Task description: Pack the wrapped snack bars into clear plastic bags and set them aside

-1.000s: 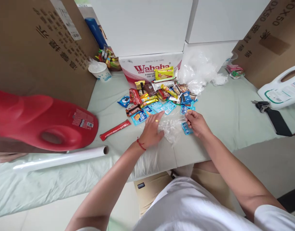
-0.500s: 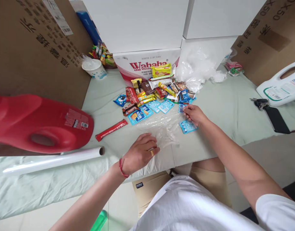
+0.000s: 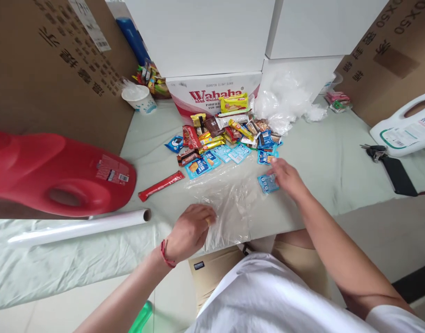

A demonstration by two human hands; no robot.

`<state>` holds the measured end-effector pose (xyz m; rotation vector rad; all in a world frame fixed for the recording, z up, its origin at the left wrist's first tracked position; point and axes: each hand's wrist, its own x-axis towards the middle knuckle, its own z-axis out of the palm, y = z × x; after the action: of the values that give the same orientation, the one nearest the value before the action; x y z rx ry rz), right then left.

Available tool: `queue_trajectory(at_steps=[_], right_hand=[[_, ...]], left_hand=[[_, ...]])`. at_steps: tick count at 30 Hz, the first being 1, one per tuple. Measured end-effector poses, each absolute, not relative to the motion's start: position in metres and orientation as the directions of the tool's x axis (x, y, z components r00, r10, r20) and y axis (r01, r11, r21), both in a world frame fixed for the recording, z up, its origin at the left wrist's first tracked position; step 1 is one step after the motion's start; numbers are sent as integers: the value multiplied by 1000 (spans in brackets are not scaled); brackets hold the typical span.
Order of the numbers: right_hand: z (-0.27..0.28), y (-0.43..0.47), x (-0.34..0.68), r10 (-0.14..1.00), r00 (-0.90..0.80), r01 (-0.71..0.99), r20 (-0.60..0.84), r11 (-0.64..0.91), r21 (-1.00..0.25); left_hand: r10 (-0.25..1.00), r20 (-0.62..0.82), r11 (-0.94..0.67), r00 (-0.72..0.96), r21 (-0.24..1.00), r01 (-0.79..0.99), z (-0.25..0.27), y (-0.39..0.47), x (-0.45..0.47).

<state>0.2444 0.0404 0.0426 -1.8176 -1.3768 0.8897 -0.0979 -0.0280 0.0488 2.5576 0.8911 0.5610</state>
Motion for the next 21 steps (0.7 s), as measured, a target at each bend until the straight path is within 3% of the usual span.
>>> queue_trajectory(at_steps=[3,6,10,21], right_hand=[[38,15,224,954,70,404,-291,-294,-866],[30,3,213,949,38,316,-313,-309,-897],[26,-7,227,949,84,230,-302,-314,-921],[17,-51,287,920,225,289,-322,-379,-879]], left_hand=[[889,95,-445,449,418,792,46,-21,-81],[971,106,-233,214,224,946,29,-17,-65],[946,184,-294,266,147,944,2,-19,-61],[915,-36,-387,401,192,902,-4,-3,-92]])
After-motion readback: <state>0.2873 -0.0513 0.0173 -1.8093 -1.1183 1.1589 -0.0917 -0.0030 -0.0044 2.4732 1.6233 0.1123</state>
